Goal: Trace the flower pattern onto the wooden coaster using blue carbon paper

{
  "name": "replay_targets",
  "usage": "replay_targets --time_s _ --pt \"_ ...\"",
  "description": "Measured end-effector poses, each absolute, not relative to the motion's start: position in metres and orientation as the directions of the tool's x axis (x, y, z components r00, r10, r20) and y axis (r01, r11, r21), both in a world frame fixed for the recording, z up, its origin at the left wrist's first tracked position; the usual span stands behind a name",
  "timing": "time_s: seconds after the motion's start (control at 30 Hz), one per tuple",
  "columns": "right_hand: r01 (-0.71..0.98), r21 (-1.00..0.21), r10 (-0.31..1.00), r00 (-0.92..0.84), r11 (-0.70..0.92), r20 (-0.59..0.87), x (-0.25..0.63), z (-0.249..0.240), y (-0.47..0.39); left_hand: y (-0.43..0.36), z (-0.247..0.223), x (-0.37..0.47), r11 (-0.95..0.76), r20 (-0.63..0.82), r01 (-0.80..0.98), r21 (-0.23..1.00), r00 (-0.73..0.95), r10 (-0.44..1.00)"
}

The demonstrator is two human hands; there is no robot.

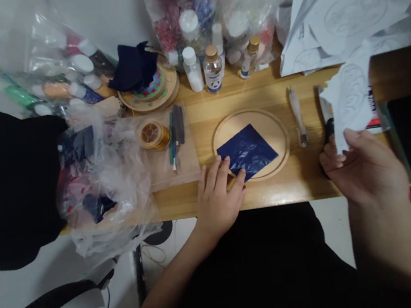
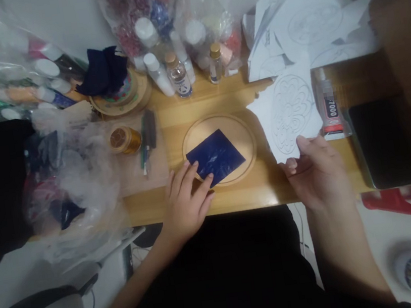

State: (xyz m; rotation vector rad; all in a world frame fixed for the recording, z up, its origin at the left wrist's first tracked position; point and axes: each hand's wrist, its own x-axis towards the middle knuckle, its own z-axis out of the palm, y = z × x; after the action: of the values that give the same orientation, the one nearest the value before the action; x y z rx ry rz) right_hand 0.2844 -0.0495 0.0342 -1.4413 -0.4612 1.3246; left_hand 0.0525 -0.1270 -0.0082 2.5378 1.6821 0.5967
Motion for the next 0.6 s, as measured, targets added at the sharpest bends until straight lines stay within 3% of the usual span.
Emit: replay_targets --time_s 0.6 --pt "-0.327 -0.881 0.858 0.274 -0.341 -0.434 0.2847 0.0284 -0.0518 -0.1335 -0.0084 0.0530 -0.384 0.266 0.902 0.200 0.327 0.907"
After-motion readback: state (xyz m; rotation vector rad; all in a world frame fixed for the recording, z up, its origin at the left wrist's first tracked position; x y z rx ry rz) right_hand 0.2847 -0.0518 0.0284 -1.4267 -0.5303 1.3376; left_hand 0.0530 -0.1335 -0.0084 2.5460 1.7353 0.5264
